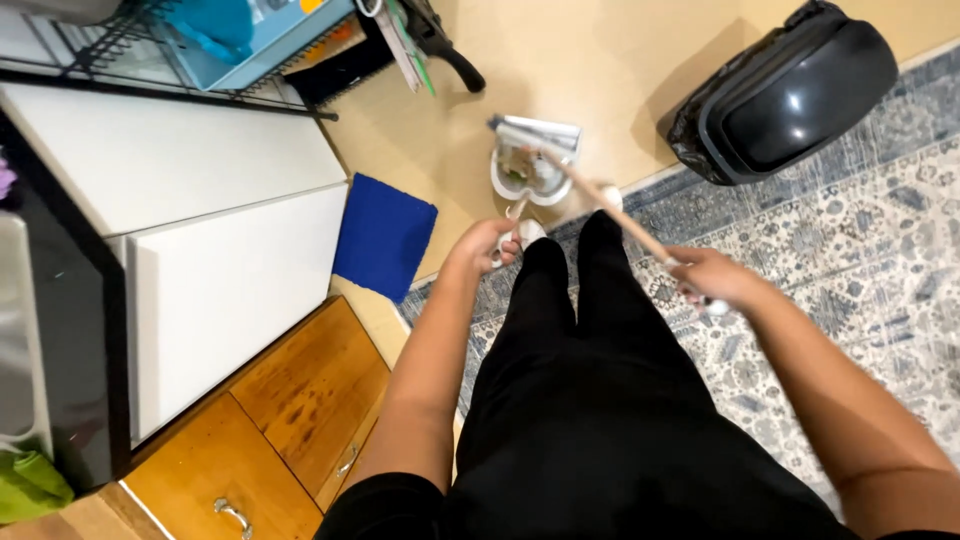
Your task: Sweeping the kitchen floor with a broom and dustpan and putting debris into a trash can.
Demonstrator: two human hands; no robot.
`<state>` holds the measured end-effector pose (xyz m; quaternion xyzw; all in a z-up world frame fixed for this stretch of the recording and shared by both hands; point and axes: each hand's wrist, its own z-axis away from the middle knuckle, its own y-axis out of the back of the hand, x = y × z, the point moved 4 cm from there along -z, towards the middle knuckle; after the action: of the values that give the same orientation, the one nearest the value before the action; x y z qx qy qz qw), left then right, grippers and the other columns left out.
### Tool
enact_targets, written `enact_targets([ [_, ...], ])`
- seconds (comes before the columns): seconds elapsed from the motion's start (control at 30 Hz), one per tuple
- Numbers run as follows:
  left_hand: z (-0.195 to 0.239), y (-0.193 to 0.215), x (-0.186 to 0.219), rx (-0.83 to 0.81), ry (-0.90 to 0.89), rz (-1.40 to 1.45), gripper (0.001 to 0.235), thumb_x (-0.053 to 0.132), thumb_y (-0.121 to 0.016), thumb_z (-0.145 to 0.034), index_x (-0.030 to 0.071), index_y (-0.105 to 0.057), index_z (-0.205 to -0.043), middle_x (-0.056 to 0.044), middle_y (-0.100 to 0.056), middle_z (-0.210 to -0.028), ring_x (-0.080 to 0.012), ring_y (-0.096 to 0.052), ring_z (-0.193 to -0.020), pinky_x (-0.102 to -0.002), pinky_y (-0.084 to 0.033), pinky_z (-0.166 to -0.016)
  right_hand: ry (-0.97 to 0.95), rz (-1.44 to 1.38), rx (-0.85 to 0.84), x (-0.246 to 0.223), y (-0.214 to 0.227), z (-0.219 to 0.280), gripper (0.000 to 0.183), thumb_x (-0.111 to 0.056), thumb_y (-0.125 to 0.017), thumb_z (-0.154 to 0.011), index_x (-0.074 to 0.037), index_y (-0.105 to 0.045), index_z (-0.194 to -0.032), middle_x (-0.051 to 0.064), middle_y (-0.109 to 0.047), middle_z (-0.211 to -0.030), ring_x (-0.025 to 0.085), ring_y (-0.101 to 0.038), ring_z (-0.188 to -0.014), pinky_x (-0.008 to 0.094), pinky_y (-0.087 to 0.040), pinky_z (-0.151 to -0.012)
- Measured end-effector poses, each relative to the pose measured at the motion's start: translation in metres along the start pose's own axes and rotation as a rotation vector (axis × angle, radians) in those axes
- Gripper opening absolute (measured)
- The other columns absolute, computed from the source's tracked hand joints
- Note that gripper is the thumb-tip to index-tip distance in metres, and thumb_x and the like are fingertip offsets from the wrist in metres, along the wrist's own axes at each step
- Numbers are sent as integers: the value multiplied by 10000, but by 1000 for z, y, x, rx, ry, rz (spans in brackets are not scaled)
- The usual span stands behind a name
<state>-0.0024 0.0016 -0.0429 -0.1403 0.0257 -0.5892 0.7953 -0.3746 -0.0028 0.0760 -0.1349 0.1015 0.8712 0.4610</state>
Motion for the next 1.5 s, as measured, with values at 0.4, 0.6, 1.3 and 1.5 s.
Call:
enact_targets([
  [0.4,18,-63,56,-209,-98,435,182,214,-500,-1018,47,-469,-954,37,-426,-767,-20,-453,-550,-161,-377,-424,414,397,278,-153,56,-180,508,-214,-641,-972,-46,-597,-1450,227,-707,-698,294,-712,-575,473,-572,-514],
  [0.6,-27,-93,98,-185,-142,564,206,219,-487,-1029,40,-495,-927,35,-429,-751,-23,-463,-535,-169,-377,-420,438,404,233,-309,110,-278,495,-137,-582,-959,-35,-566,-1444,235,-664,-761,300,-692,-553,449,-618,-443],
  [1.3,-76,-171,175,-79,-96,817,217,266,-551,-1022,60,-497,-980,-6,-451,-831,-77,-456,-541,-246,-398,-431,257,1040,-79,-337,107,-338,680,-51,-470,-936,-28,-312,-1597,385,-504,-1459,482,-484,-1397,599,-393,-1185],
  [1.5,-111,-166,177,-127,-79,805,192,223,-575,-981,44,-503,-980,-23,-504,-830,-95,-493,-537,-283,-429,-427,302,1172,-156,-224,167,-311,650,-108,-456,-997,-25,-299,-1622,345,-727,-944,475,-748,-807,505,-619,-625],
])
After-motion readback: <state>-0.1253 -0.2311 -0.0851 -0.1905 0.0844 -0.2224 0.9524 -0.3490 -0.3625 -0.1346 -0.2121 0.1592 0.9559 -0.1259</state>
